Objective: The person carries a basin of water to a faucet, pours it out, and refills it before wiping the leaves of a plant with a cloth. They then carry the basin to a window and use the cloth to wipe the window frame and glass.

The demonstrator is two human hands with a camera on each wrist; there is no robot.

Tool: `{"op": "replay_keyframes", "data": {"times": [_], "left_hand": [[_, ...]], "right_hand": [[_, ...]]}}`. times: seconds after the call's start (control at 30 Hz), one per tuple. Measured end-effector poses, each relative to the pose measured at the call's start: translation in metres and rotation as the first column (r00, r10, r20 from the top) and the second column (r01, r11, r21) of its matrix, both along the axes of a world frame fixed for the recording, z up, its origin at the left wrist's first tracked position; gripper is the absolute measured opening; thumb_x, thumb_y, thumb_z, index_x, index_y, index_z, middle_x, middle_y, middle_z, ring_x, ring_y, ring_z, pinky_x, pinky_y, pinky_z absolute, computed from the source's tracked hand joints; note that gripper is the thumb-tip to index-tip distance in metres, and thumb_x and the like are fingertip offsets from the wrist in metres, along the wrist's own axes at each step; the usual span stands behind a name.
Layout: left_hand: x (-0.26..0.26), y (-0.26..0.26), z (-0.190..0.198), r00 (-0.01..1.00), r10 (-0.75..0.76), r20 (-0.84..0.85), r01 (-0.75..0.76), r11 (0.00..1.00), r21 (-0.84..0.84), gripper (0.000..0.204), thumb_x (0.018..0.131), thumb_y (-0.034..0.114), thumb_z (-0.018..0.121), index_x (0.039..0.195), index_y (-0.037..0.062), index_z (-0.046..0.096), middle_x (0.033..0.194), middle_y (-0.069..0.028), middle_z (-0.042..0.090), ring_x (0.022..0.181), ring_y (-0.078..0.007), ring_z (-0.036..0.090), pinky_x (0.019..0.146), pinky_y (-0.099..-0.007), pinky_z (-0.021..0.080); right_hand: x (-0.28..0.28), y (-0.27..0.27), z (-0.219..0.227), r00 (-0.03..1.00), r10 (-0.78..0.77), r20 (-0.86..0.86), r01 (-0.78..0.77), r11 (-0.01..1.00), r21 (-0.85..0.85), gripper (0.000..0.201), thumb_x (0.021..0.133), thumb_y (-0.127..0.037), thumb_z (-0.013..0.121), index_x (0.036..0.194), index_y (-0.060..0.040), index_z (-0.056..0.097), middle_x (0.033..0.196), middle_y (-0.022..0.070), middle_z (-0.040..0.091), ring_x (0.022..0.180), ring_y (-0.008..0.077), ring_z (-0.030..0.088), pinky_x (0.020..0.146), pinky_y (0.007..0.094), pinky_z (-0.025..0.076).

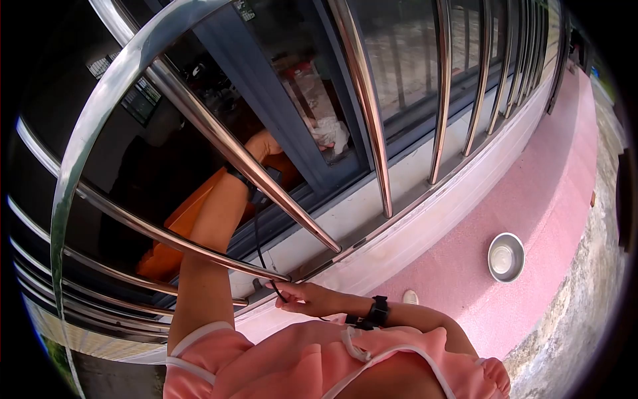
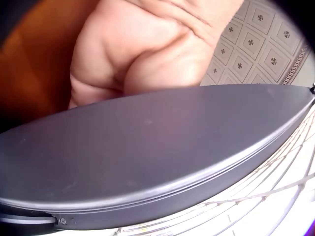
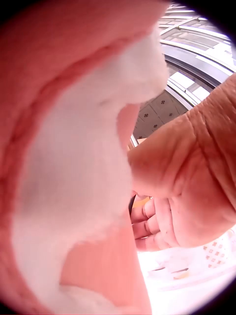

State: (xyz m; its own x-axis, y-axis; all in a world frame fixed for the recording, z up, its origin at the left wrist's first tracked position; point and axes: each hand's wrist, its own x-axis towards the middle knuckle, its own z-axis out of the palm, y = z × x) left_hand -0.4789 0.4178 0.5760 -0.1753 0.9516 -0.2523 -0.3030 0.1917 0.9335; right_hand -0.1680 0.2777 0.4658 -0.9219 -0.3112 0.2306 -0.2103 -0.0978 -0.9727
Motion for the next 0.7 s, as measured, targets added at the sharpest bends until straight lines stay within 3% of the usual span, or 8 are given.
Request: {"op": "replay_keyframes", "data": {"times": [0.23,0.4,0.7], "left_hand": [[0.041,0.035,-0.003,0.978,-0.141,-0.151,0.141,0.990,-0.012,0.026,0.087,0.012,0.055,0.106,-0.0064,0.057,0.096,-0.0180,0.062,0.081,-0.0238,0.065,0.066,-0.0333,0.058],[0.054,0.037,-0.024,0.975,-0.175,-0.138,0.171,0.984,-0.038,0.026,0.087,0.012,0.056,0.105,-0.0059,0.058,0.096,-0.0176,0.062,0.082,-0.0237,0.065,0.066,-0.0332,0.057],[0.059,0.033,-0.009,0.968,-0.164,-0.192,0.161,0.987,-0.029,0.025,0.087,0.013,0.057,0.104,-0.0051,0.058,0.097,-0.0171,0.062,0.082,-0.0236,0.064,0.067,-0.0331,0.057]], "right_hand": [[-0.001,0.004,0.006,0.999,0.032,0.042,-0.031,0.999,-0.023,0.055,0.091,-0.014,0.052,0.139,-0.0078,0.027,0.092,0.0053,0.055,0.087,0.0107,0.054,0.081,0.0239,0.042],[-0.004,0.003,0.000,0.998,0.020,0.058,-0.018,1.000,-0.023,0.053,0.091,-0.014,0.053,0.137,-0.0066,0.030,0.091,0.0048,0.054,0.085,0.0103,0.053,0.081,0.0227,0.042],[-0.005,0.005,0.005,1.000,-0.012,-0.020,0.015,0.988,0.156,0.053,0.090,-0.018,0.055,0.136,-0.0059,0.031,0.078,0.0053,0.050,0.074,0.0097,0.049,0.071,0.0226,0.041]]}}
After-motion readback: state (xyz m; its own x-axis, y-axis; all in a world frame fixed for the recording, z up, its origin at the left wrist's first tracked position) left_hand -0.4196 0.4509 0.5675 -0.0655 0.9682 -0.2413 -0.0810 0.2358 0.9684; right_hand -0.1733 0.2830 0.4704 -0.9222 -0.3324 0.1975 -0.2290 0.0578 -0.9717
